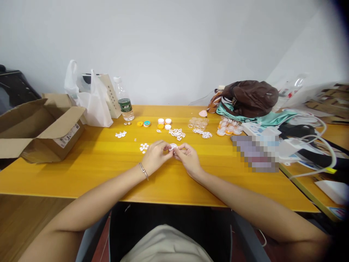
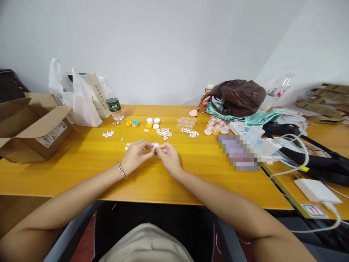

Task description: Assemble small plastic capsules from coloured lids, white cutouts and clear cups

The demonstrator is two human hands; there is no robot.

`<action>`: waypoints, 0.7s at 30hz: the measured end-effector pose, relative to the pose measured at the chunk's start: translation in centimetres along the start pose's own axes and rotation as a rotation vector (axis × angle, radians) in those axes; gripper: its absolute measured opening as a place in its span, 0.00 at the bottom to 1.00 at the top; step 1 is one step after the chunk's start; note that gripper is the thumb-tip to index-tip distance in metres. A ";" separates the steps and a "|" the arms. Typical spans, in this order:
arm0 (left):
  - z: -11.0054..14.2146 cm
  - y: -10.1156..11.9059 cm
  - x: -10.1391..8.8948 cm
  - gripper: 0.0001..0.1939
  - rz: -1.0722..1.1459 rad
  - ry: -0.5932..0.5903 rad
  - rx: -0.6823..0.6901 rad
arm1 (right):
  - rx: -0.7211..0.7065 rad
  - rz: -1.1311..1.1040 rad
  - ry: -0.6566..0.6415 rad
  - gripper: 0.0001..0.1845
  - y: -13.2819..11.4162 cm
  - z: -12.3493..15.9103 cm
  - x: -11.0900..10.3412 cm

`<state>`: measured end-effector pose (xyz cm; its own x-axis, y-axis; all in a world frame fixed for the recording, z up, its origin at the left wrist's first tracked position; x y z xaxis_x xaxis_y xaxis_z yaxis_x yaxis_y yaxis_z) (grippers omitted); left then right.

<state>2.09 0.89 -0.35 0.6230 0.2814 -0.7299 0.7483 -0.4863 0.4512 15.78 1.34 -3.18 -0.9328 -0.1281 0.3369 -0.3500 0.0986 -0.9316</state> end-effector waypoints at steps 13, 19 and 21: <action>0.4 0.2 -0.3 0.07 -0.315 0.056 0.222 | 0.090 -0.090 0.039 0.16 -0.4 0.1 0.1; 0.5 0.0 -0.7 0.09 -0.287 0.050 0.299 | 0.106 -0.117 0.034 0.16 -0.6 0.2 0.0; 0.5 -0.1 -0.8 0.08 -0.263 0.057 0.334 | 0.112 -0.114 0.023 0.16 -0.8 0.2 -0.1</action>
<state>1.39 0.29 -0.05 0.4395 0.4726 -0.7639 0.7742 -0.6305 0.0553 16.14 1.04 -2.52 -0.8895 -0.1098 0.4435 -0.4434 -0.0266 -0.8959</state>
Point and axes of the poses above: each hand's wrist, its own z-axis away from the middle knuckle, its own x-axis out of the palm, y = z × x, the point moved 1 cm from there along -z, towards the middle knuckle, and after that the axes turned 6 degrees about -x, right-handed, at the moved point
